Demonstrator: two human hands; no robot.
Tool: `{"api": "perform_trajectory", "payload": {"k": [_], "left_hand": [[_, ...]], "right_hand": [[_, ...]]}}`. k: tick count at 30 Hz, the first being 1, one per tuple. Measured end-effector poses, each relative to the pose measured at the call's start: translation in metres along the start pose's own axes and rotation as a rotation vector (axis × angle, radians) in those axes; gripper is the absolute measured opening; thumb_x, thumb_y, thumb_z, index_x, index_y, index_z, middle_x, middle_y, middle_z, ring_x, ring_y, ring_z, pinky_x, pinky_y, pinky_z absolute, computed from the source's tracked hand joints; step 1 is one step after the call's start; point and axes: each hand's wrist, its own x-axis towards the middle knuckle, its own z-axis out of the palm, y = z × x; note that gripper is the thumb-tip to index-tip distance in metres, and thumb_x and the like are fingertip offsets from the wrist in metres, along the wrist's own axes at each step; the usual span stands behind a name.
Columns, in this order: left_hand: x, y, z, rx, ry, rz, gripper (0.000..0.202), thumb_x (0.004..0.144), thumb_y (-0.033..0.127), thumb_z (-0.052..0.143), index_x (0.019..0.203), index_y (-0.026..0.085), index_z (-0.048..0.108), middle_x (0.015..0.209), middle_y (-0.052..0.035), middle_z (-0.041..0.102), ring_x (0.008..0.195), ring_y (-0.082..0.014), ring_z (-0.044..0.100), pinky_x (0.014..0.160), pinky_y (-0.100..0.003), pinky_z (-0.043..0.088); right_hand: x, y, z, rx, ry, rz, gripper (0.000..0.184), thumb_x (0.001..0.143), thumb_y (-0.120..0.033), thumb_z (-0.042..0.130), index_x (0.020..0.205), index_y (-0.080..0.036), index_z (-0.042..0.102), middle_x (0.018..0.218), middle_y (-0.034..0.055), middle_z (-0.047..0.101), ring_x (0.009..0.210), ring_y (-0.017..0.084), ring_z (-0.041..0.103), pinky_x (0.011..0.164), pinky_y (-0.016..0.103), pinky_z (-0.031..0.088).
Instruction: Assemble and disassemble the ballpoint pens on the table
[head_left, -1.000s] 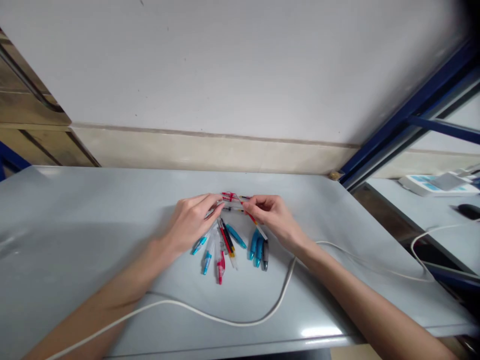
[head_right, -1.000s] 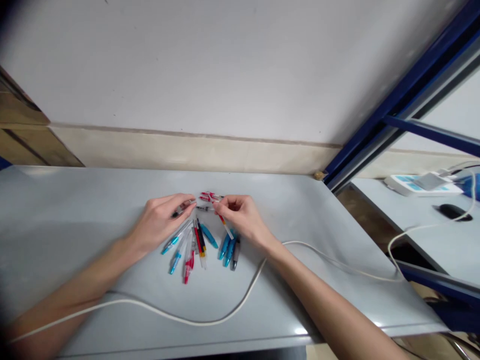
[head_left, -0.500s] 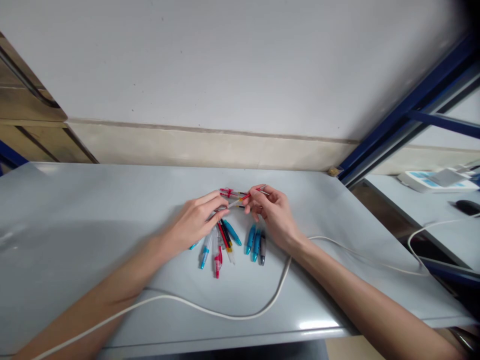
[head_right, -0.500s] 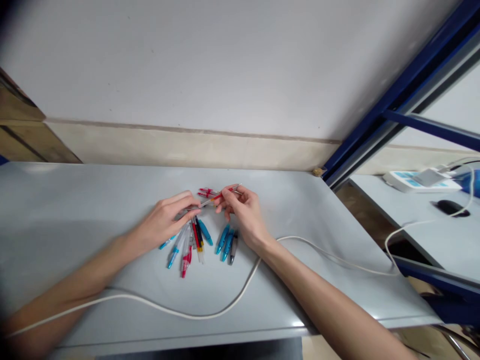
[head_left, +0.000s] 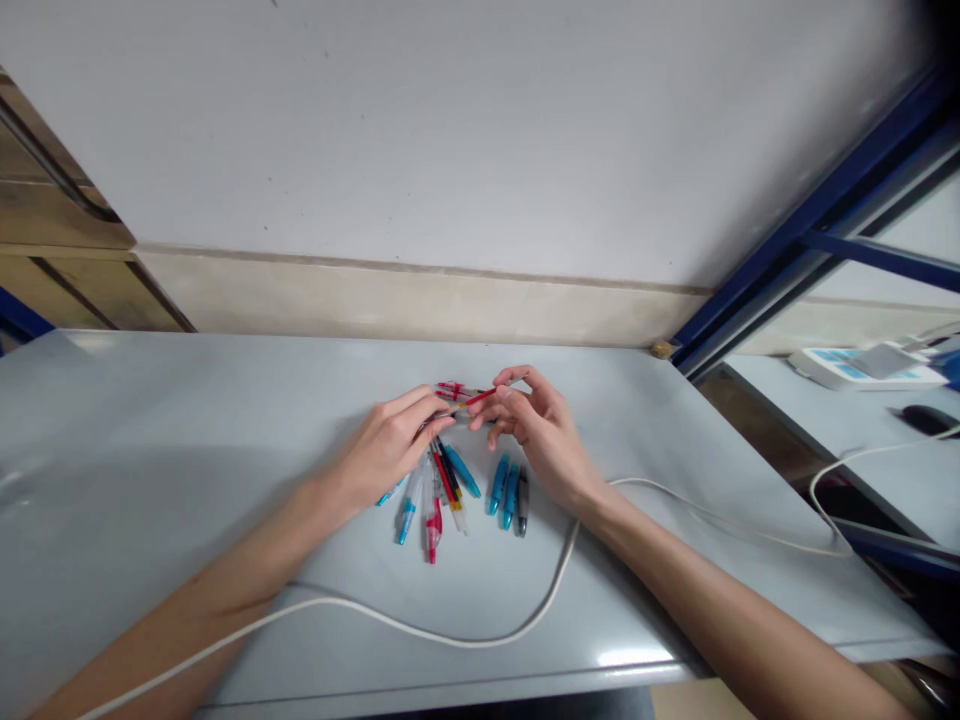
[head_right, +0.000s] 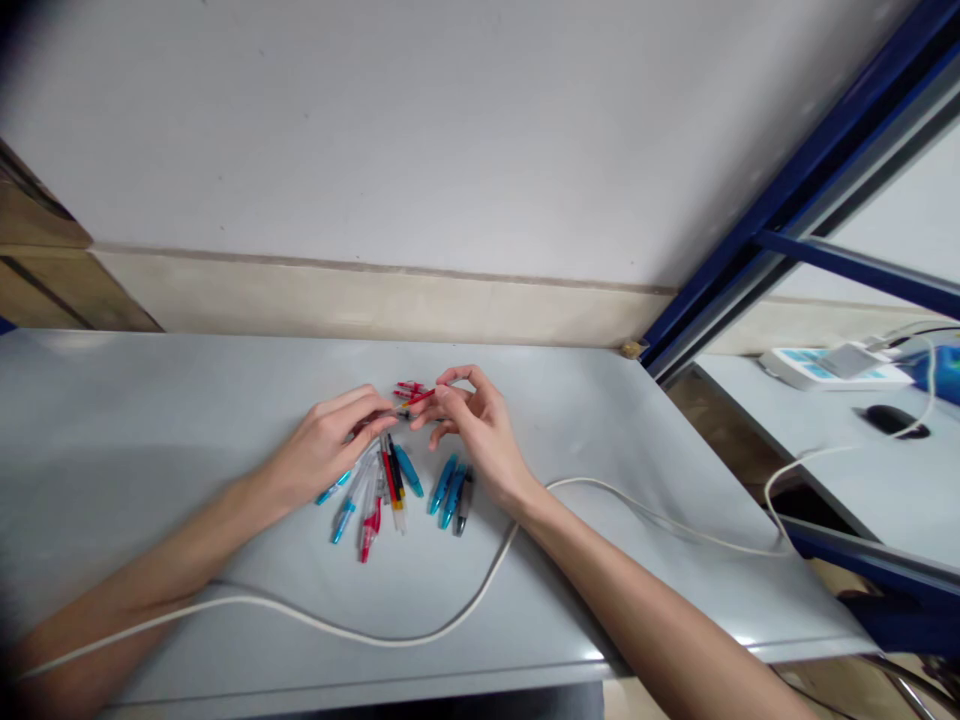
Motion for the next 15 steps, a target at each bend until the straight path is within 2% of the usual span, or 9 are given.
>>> {"api": "perform_trajectory", "payload": {"k": [3,9,15], "left_hand": [[0.000,0.000,0.000,-0.009,0.002,0.005,0.018,0.105,0.022,0.045,0.101,0.019,0.063,0.092,-0.0025,0.062,0.082,-0.0137,0.060,0.075,-0.026,0.046],[-0.003,0.004,0.004,0.022,-0.009,0.012,0.022,0.105,0.022,0.045,0.094,0.018,0.063,0.086,-0.0019,0.059,0.074,-0.0128,0.057,0.069,-0.026,0.045],[-0.005,0.012,0.007,0.072,-0.009,0.057,0.018,0.105,0.024,0.046,0.104,0.020,0.063,0.092,-0.0018,0.064,0.077,-0.0131,0.060,0.071,-0.026,0.045]], "right_hand": [[-0.001,0.001,0.001,-0.012,-0.005,-0.001,0.027,0.095,-0.047,0.061,0.101,-0.023,0.051,0.093,0.0071,0.074,0.078,0.020,0.072,0.059,0.029,0.054],[-0.005,0.007,0.004,-0.262,-0.021,-0.035,0.025,0.088,-0.041,0.072,0.084,-0.017,0.066,0.070,0.0034,0.069,0.056,0.013,0.058,0.050,0.024,0.044],[-0.008,0.003,0.009,-0.172,-0.050,0.042,0.029,0.086,-0.044,0.074,0.080,-0.017,0.065,0.067,0.0027,0.069,0.050,0.011,0.055,0.045,0.023,0.038]]}}
